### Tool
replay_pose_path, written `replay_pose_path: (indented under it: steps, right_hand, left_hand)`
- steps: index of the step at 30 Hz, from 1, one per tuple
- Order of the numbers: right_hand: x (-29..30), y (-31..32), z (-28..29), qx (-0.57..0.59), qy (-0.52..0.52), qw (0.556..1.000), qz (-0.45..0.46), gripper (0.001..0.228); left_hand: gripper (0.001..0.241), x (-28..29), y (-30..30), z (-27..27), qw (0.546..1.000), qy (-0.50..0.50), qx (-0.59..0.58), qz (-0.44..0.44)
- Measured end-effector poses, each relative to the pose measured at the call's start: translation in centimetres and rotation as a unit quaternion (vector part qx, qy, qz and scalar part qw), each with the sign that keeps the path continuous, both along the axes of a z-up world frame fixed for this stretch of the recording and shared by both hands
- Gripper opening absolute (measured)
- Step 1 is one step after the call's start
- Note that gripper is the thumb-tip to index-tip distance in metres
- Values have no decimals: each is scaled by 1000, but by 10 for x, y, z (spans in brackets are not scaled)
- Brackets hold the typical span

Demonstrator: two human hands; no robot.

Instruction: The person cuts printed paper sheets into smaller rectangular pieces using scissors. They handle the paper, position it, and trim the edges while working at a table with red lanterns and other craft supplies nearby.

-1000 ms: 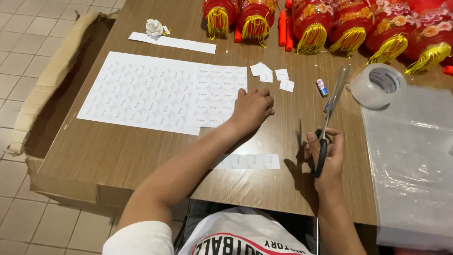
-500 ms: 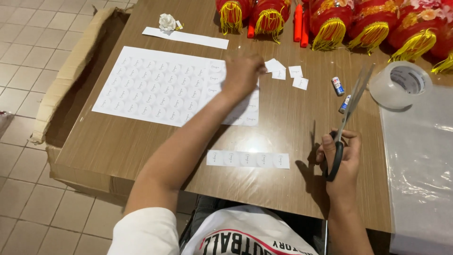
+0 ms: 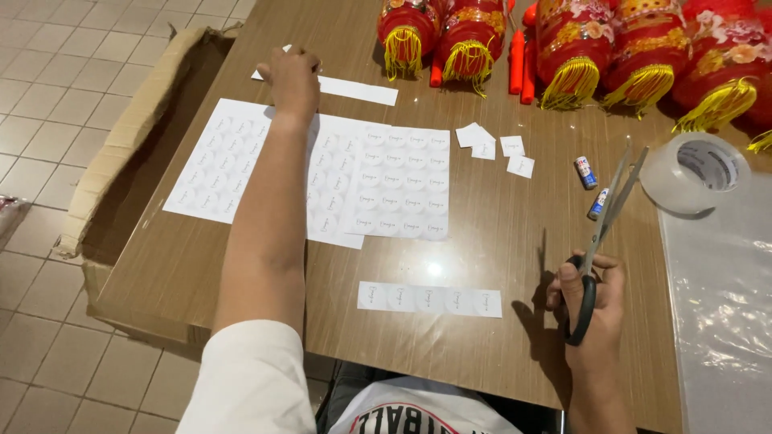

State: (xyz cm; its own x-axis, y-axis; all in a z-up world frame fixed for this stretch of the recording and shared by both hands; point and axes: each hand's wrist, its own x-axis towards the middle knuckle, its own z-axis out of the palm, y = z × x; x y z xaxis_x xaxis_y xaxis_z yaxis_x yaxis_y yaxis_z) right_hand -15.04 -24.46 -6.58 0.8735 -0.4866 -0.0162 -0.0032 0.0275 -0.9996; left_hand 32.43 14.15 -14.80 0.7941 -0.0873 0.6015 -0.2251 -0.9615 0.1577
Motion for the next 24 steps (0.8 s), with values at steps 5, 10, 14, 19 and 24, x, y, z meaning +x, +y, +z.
replay_pose_path:
  steps: [5,10,14,19,24]
  right_hand:
    - [-2,4,7,13,15,1000,-1,35]
    - [-2,3,5,12,19,1000,-2,36]
    - [-2,3,5,14,8,1000,2,35]
    - [-1,2,4,13,8,1000,4,34]
    - [1,2,5,9,19,1000,2,34]
  left_hand:
    - [63,-33,-4,26,983,171,39,44]
    - [31,-45,4,30,992,122,26,17]
    - [22,-45,11,36,999,19,48,13]
    - [20,-44,14,41,998,-21,60,-14]
    - [10,-34,13,43,998,-7,46,-52]
